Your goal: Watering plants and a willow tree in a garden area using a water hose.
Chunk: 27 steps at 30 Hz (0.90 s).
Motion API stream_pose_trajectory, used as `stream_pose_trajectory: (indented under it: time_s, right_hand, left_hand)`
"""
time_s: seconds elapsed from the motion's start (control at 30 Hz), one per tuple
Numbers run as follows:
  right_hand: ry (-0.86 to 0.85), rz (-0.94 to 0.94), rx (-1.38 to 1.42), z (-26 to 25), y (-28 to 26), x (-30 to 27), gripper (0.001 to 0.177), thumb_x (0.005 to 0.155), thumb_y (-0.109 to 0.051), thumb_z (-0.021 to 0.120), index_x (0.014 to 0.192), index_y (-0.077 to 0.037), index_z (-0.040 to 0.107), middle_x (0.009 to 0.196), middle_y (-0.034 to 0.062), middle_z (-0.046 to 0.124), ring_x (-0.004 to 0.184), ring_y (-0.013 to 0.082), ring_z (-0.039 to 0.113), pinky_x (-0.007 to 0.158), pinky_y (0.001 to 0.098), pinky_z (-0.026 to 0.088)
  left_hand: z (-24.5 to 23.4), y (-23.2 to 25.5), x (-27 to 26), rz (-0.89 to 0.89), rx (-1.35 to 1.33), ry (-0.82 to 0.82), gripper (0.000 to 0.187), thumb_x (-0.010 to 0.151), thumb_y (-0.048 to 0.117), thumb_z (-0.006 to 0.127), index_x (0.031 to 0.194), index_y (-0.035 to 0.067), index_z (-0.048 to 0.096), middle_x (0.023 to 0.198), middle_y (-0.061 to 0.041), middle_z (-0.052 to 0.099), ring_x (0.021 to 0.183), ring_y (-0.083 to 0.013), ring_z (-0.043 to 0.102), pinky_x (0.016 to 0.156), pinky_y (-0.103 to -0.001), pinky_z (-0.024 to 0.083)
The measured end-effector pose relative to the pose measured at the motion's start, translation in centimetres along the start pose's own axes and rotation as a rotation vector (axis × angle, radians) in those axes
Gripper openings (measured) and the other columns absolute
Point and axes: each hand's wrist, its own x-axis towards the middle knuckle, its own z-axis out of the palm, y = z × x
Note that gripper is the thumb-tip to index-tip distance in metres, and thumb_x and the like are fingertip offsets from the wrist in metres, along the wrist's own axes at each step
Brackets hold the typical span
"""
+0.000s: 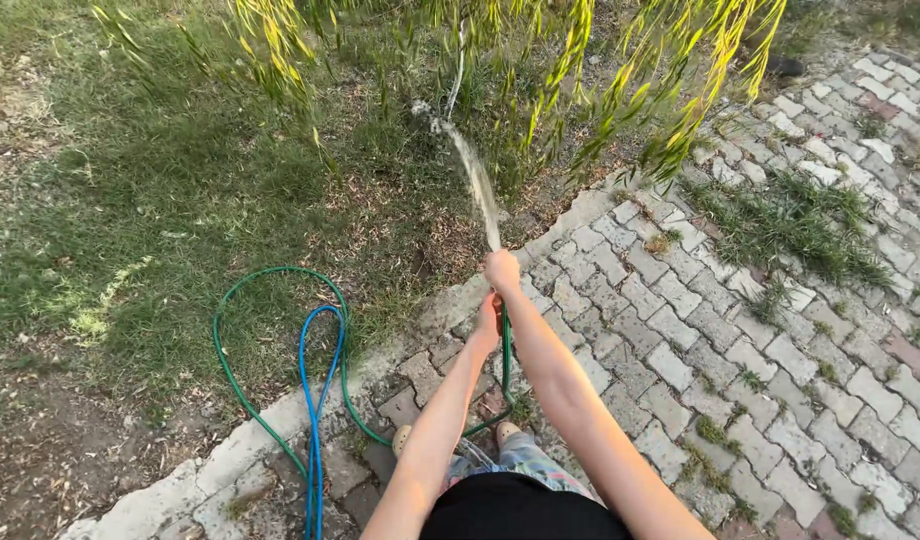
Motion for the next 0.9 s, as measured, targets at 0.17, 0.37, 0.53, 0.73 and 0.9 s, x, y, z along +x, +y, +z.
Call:
stream_pose_trajectory:
  time_s: [0.17, 0.37, 0.53, 0.73, 0.9]
  right_hand:
    - [-0.036, 0.025, -0.052, -0.6, -0.9, 1.2, 0.025, 0.087, -0.02, 0.064, 0.086, 0.002, 0.075, 0.09, 0.0261, 0.073, 0.089, 0.0445, 0.074, 0.081, 0.0521, 0.059]
    - [0.007, -0.005, -0.13, -2.2, -1.8, 3.5, 0.024, 0.087, -0.018, 0.062, 0.087, 0.002, 0.076, 0.089, 0.0255, 0.074, 0.087, 0.0432, 0.075, 0.078, 0.0507, 0.06]
    - [-0.052, -0.117, -0.25, -0.7, -0.3, 6.3, 0.025, 0.086, -0.016, 0.061, 0.088, 0.002, 0.078, 0.09, 0.0247, 0.074, 0.087, 0.0406, 0.076, 0.078, 0.0482, 0.062]
    - [0.099, 0.145, 0.112, -2.8, -2.9, 5.0, 0.049, 0.101, -0.04, 0.055, 0.089, 0.003, 0.073, 0.085, 0.0268, 0.073, 0.084, 0.0444, 0.073, 0.077, 0.0529, 0.058]
    - [0.237, 0.217, 0.133, -6.1, -4.8, 2.2, 0.046, 0.103, -0.035, 0.055, 0.087, 0.003, 0.074, 0.086, 0.0271, 0.073, 0.082, 0.0453, 0.073, 0.077, 0.0542, 0.059]
  left_hand:
    - [0.4, 0.9, 0.1, -0.064, 0.166, 0.133, 0.039, 0.105, 0.045, 0.058, 0.094, 0.009, 0.066, 0.077, 0.0, 0.061, 0.068, -0.0161, 0.054, 0.064, -0.036, 0.043]
    - [1.9, 2.2, 1.8, -0.125, 0.0, -0.016, 0.037, 0.104, 0.042, 0.051, 0.082, 0.013, 0.049, 0.061, -0.001, 0.046, 0.045, -0.0148, 0.043, 0.043, -0.032, 0.037]
    - [2.4, 2.3, 3.1, -0.092, 0.025, 0.005, 0.04, 0.104, 0.044, 0.047, 0.08, 0.013, 0.044, 0.058, 0.001, 0.041, 0.042, -0.0137, 0.039, 0.04, -0.031, 0.032]
    - [2.8, 5.1, 2.3, -0.063, 0.189, -0.078, 0.05, 0.108, 0.054, 0.041, 0.076, 0.016, 0.041, 0.055, 0.009, 0.032, 0.04, -0.0063, 0.028, 0.038, -0.027, 0.021]
    - [4.3, 4.1, 1.7, 0.026, 0.219, -0.098, 0.042, 0.107, 0.045, 0.038, 0.078, 0.016, 0.048, 0.058, 0.006, 0.038, 0.043, -0.0077, 0.034, 0.042, -0.029, 0.027]
